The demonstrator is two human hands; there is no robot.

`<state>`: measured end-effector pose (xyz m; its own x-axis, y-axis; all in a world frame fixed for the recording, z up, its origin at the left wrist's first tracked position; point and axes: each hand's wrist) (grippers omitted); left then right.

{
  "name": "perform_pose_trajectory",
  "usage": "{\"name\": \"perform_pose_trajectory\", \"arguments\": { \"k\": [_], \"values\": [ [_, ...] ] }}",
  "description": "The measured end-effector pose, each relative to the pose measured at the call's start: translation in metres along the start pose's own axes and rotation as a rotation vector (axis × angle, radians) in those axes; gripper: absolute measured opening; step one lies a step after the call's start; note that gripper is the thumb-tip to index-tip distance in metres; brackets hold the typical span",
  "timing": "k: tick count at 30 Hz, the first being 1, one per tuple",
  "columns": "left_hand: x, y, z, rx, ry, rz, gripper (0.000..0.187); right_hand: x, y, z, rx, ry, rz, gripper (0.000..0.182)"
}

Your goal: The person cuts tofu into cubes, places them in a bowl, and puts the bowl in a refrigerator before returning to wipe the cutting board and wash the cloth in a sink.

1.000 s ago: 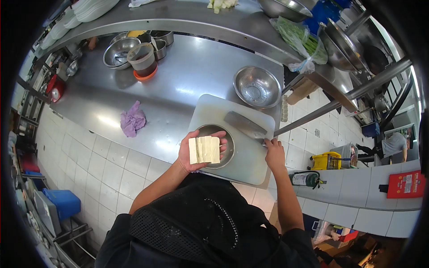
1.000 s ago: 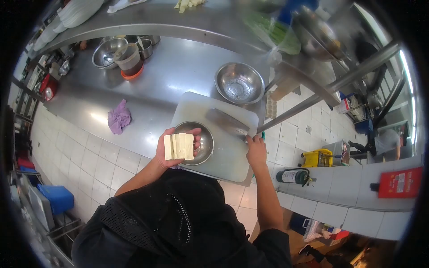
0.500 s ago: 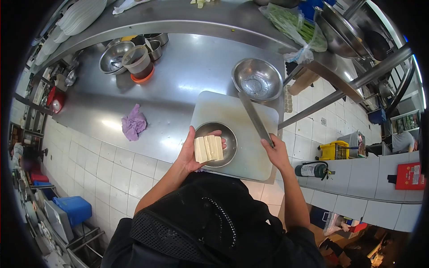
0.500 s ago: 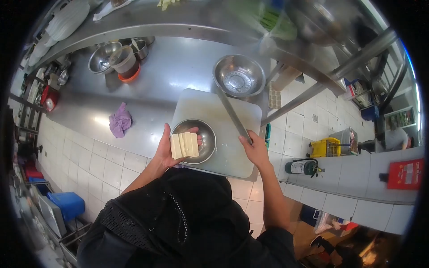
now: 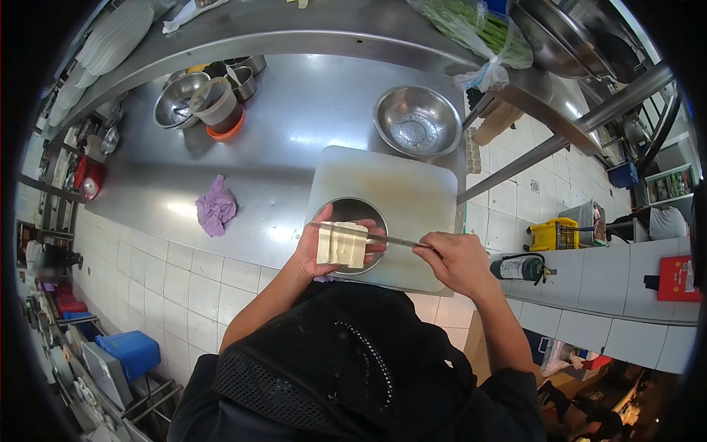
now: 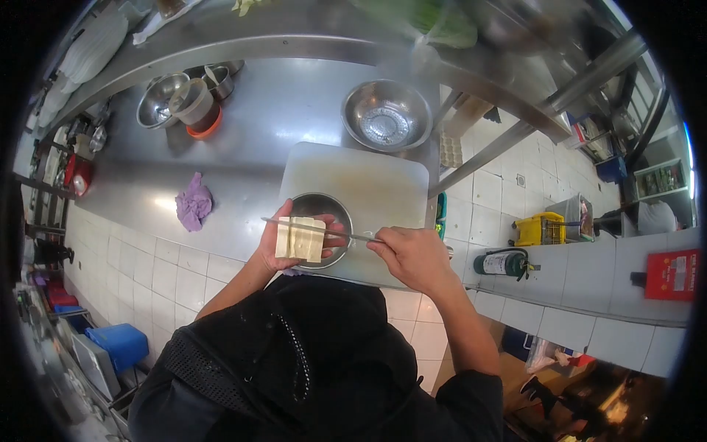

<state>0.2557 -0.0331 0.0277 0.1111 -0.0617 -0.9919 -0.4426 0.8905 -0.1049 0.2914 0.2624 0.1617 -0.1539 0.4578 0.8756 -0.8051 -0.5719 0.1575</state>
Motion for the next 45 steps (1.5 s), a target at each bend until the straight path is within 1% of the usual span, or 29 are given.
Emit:
{"name": "perform_pose_trajectory", "arguments": {
  "k": [2,5,11,14,18,20,26,28,37,38,40,45],
  "values": [
    [-0.001,0.001,-0.001,0.033,0.015,-0.056,0.09,-0.002,0.002,0.001,0.024,-0.024,0.006,0.027],
    [-0.003,0.002,-0.001,0.021,0.047,-0.093,0.087,-0.004,0.003,0.004,0.059,-0.073,0.004,0.027],
    [-0.001,0.004,0.003,0.026,0.027,-0.104,0.083,-0.009,0.004,0.004,0.063,-0.122,0.064,0.026],
    [-0.003,0.005,0.004,0.022,0.089,-0.086,0.083,-0.011,0.002,0.002,0.073,-0.151,0.072,0.025],
    [-0.004,0.006,0.005,0.014,0.094,-0.08,0.082,-0.012,0.002,0.002,0.066,-0.143,0.061,0.024],
    [-0.006,0.005,0.005,-0.008,0.119,-0.121,0.081,-0.012,0.002,0.002,0.064,-0.143,0.059,0.024],
    [-0.011,0.007,0.005,-0.009,0.135,-0.127,0.08,-0.01,0.002,0.003,0.073,-0.13,0.042,0.022],
    [-0.009,0.008,0.004,-0.009,0.133,-0.115,0.08,-0.011,0.003,0.003,0.099,-0.109,-0.029,0.017],
    [-0.01,0.01,0.004,-0.016,0.139,-0.119,0.079,-0.009,0.005,0.003,0.09,-0.108,-0.038,0.017],
    [-0.011,0.01,0.005,-0.018,0.124,-0.125,0.079,-0.009,0.005,0.002,0.089,-0.109,-0.037,0.017],
    [-0.013,0.011,0.006,-0.025,0.138,-0.132,0.078,-0.01,0.004,0.0,0.068,-0.13,0.042,0.021],
    [-0.017,0.009,0.008,-0.04,0.159,-0.155,0.077,-0.013,0.004,-0.001,0.067,-0.131,0.044,0.021]
  ]
}}
Point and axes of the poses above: each hand's wrist, its own y-axis towards the middle knuckle, its own x-axis out of the back of the hand, z = x × y, and after that the axes turned 8 degrees about x, right-handed
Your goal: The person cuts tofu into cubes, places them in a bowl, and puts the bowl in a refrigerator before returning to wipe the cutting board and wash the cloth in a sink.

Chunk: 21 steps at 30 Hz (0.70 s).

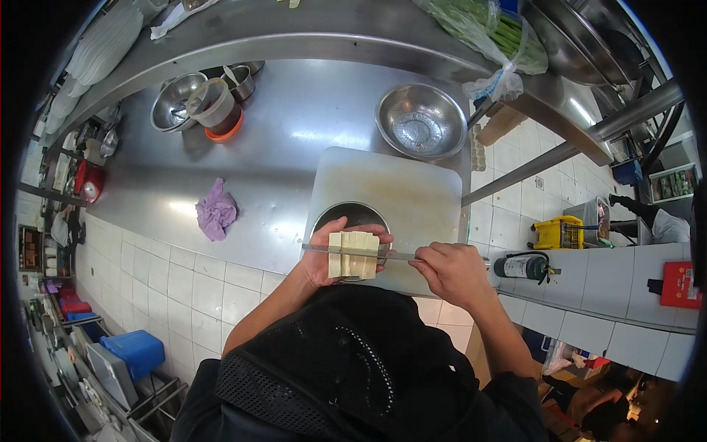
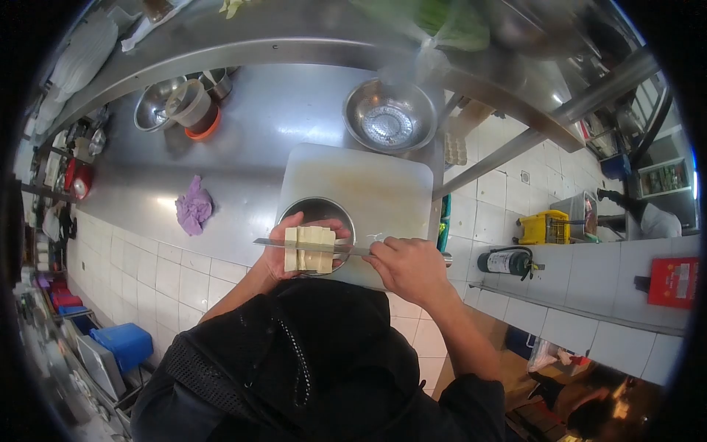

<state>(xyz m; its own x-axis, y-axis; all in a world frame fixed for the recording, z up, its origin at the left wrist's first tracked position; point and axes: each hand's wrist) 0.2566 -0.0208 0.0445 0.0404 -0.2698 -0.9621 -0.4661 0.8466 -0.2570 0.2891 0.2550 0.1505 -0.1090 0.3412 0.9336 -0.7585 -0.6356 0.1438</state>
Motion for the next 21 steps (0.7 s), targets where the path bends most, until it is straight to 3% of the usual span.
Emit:
{"name": "perform_pose_trajectory", "arguments": {
  "k": [21],
  "values": [
    [-0.006,-0.005,0.002,0.027,0.082,0.02,0.078,-0.016,-0.001,-0.005,0.026,-0.043,0.084,0.019]
  ]
}}
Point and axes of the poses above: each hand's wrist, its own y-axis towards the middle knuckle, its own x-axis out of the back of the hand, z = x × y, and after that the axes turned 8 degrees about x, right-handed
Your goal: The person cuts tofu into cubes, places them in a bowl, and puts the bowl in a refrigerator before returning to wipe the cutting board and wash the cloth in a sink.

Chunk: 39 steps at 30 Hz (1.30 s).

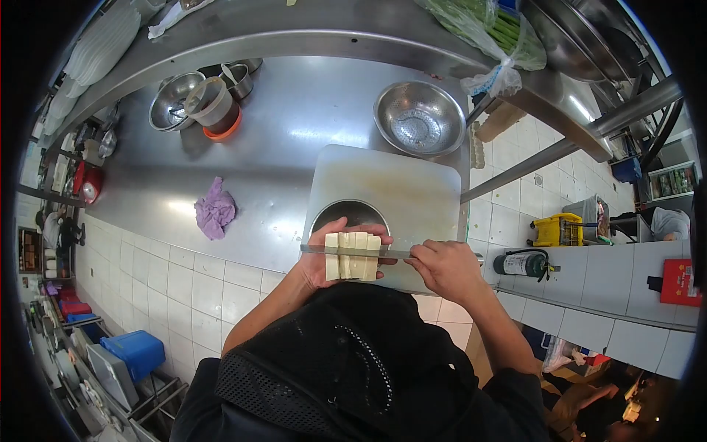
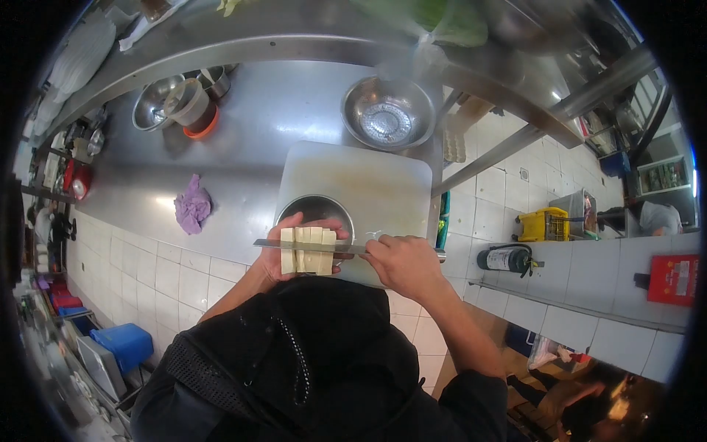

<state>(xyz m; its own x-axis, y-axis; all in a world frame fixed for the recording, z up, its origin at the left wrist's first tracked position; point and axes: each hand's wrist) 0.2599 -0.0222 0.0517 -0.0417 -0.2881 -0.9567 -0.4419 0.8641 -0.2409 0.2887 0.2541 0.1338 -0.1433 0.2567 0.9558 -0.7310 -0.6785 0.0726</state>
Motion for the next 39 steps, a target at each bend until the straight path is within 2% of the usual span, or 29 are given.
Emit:
{"name": "perform_pose_trajectory", "arguments": {
  "k": [12,23,29,36,39],
  "values": [
    [0.008,0.004,0.001,0.027,-0.055,0.033,0.081,-0.018,0.004,-0.011,-0.006,0.079,0.015,0.02],
    [0.019,0.008,0.0,0.049,-0.288,0.114,0.101,-0.026,0.011,-0.016,-0.013,0.111,0.037,0.02],
    [0.017,0.01,-0.002,0.047,-0.307,0.172,0.11,-0.028,0.014,-0.02,-0.026,0.108,0.076,0.022],
    [0.02,0.01,-0.001,0.041,-0.294,0.157,0.112,-0.039,0.017,-0.028,-0.055,0.208,0.105,0.025],
    [0.026,0.007,0.005,0.037,-0.337,0.037,0.114,-0.046,0.021,-0.036,-0.054,0.301,0.122,0.029]
  ]
}}
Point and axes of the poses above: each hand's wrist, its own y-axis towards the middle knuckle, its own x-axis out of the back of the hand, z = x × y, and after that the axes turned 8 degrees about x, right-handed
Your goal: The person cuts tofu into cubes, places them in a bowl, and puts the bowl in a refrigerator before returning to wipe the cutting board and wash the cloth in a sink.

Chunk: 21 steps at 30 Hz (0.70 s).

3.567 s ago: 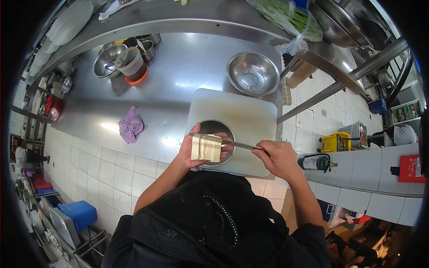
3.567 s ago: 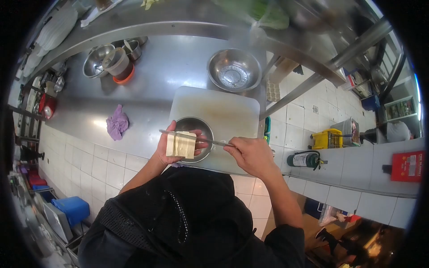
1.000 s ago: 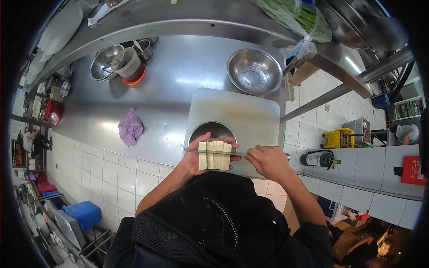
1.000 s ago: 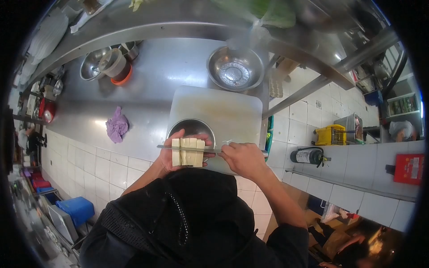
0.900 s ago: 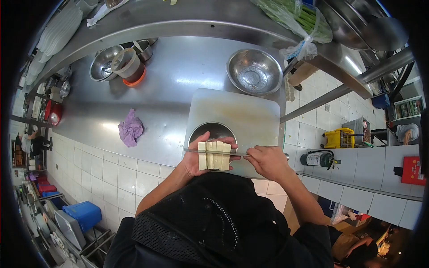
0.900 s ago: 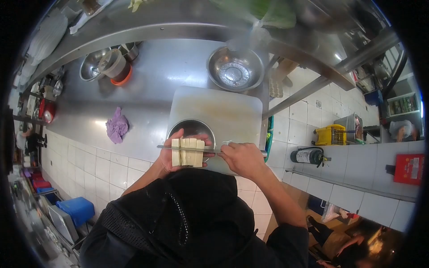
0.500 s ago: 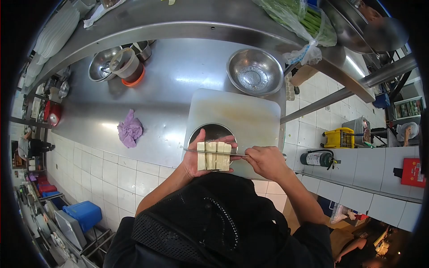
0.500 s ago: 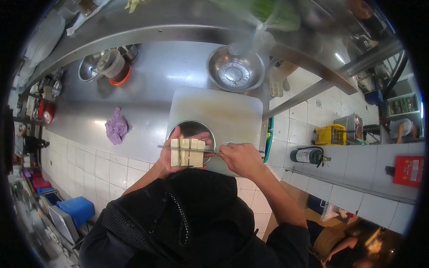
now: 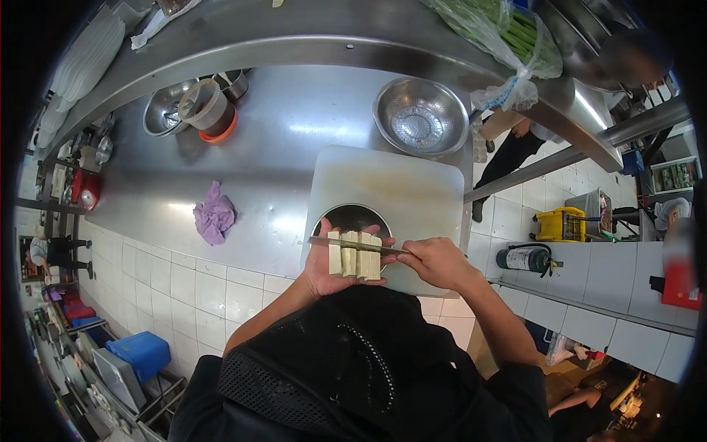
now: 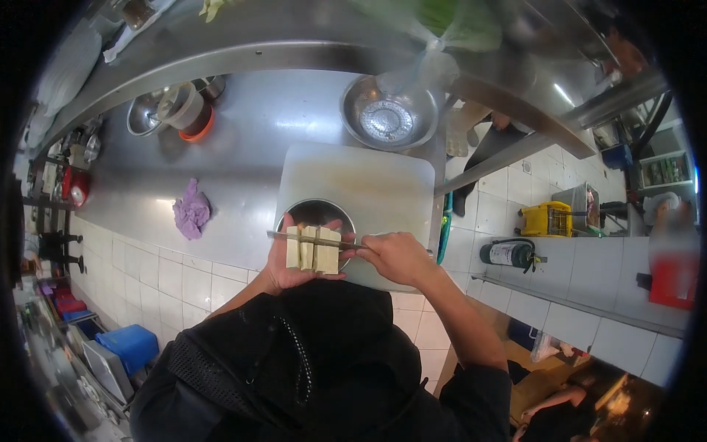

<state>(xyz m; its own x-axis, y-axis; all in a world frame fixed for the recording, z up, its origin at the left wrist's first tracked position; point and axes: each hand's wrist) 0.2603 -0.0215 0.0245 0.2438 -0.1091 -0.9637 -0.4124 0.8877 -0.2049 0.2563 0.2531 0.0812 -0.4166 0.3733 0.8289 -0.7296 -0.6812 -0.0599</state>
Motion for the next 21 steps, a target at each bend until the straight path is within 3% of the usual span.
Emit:
{"name": "perform_pose_trajectory", "arguments": {
  "k": [6,9,11,21],
  "values": [
    [0.006,-0.006,-0.001,-0.016,-0.01,-0.053,0.109,0.005,0.014,-0.005,-0.07,0.143,0.132,0.031],
    [0.006,-0.007,-0.001,-0.043,-0.037,0.128,0.096,0.002,0.019,-0.011,-0.088,0.226,0.132,0.032],
    [-0.001,-0.01,-0.001,-0.048,0.017,-0.026,0.085,0.002,0.021,-0.012,-0.1,0.262,0.133,0.032],
    [0.004,-0.015,0.004,-0.076,0.033,-0.036,0.087,0.003,0.019,-0.008,-0.086,0.318,0.01,0.037]
  ]
}}
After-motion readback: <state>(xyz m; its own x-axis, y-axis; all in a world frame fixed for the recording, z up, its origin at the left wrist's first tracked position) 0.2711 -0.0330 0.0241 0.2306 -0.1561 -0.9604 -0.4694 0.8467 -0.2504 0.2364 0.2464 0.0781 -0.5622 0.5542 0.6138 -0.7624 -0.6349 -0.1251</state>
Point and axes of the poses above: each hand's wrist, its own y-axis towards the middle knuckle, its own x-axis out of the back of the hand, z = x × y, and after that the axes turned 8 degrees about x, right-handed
